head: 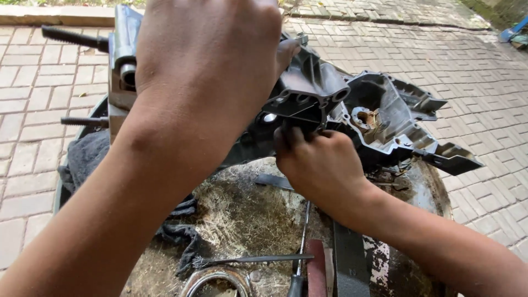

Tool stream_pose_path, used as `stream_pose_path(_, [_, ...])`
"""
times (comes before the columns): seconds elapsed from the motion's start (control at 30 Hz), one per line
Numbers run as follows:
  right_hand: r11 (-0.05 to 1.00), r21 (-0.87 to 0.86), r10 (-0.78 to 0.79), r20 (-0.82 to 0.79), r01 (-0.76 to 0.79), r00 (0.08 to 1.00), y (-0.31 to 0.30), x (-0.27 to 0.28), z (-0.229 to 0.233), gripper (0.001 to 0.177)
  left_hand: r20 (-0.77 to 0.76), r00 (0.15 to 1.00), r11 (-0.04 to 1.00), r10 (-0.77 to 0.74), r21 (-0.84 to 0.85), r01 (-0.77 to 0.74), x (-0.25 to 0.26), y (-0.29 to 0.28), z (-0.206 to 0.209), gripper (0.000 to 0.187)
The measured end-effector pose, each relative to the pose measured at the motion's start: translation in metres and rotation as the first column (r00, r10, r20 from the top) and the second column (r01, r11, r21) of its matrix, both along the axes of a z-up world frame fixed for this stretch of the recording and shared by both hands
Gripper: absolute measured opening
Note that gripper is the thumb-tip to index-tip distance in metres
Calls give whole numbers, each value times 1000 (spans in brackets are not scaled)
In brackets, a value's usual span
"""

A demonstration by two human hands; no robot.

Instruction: The person uses a flat metal tool to scrape and clean the mating surface of a disassembled engine casing. They repeatedly scrape along the edges and grooves of the metal part, removing residue, while the engine block rests on a work surface.

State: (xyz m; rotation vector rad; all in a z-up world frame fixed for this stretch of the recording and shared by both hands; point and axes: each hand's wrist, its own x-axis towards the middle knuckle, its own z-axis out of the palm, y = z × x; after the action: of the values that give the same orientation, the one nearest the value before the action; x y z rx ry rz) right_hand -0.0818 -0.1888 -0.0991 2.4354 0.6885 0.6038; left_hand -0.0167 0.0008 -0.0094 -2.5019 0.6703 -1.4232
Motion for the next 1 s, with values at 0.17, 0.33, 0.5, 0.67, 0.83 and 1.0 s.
stream_pose_path(0.17, [897,394,245,-69,-199,967,7,12,0,49,33,999,1000,-20,-3,20,-9,0,12,51])
stream_pose_path(0.33, [990,132,-50,41,44,998,-3,7,7,13,-168,986,1000,7,24,-3,-8,2,15,58])
stream_pose_path(0.5, [971,239,74,-220,-20,973,6,18,2,23,-169,985,998,31,58,-21,-10,1,16,59])
stream_pose_path(0.67, [800,560,304,-65,-217,951,-3,20,-6,49,-289,956,995,53,95,-27,-24,-5,32,61])
stream_pose_path(0.83, [996,84,23,5,-23,1000,-3,7,2,28,-389,913,989,123,124,-81,-22,-6,36,64])
stream_pose_path(1.0, [951,310,102,-339,8,935,11,16,2,19,-364,923,988,125,128,-83,-23,-6,35,65])
